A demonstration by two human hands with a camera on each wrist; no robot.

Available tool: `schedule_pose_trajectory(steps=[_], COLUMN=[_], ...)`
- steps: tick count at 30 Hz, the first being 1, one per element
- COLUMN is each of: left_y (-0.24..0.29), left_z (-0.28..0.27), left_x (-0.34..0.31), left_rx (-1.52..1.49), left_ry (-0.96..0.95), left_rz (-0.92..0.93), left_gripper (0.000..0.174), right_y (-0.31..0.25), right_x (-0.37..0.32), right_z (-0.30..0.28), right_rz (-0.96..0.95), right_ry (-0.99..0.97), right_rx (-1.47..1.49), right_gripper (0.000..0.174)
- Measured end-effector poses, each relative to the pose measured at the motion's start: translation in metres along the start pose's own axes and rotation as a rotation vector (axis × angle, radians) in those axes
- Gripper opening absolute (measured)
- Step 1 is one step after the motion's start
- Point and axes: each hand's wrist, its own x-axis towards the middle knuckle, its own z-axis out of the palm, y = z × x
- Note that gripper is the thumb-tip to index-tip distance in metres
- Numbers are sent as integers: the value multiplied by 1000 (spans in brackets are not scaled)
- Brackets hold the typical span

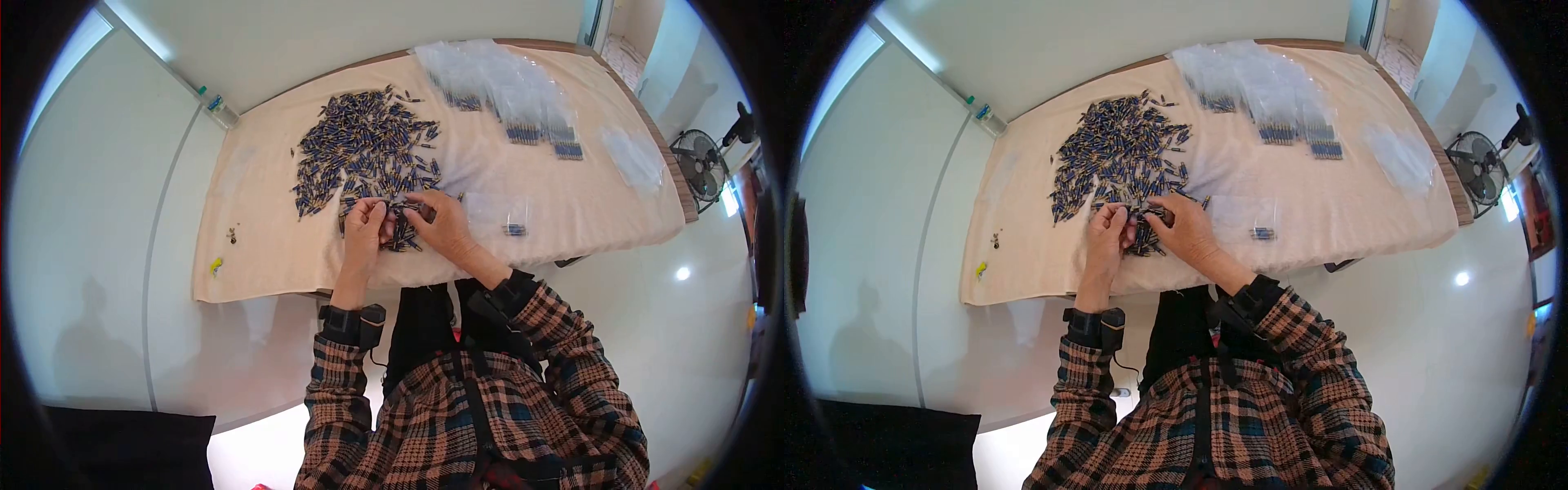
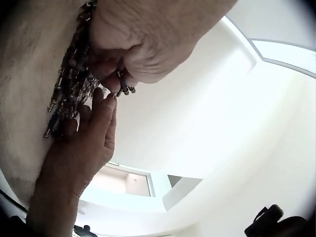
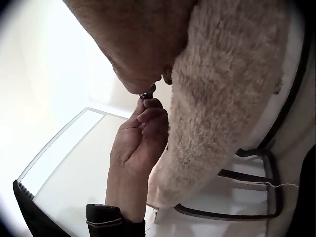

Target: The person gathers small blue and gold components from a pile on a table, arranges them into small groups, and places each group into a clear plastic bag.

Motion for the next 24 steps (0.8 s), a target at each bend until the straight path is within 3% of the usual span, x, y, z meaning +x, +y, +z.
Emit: schedule_pose_trajectory(steps=[13,24], left_y=[3,-1], left_z=[6,-1], left_x=[-2,-6], left_rx=[-29,-229], left_ry=[-122,74], left_rz=[-86,-48], left_gripper=[21,22], right_y=[13,12], right_x=[0,-1], right_z=[3,2], right_rz=[140,243], right_ry=[-51,36], right_rx=[375,355], right_gripper=[13,13])
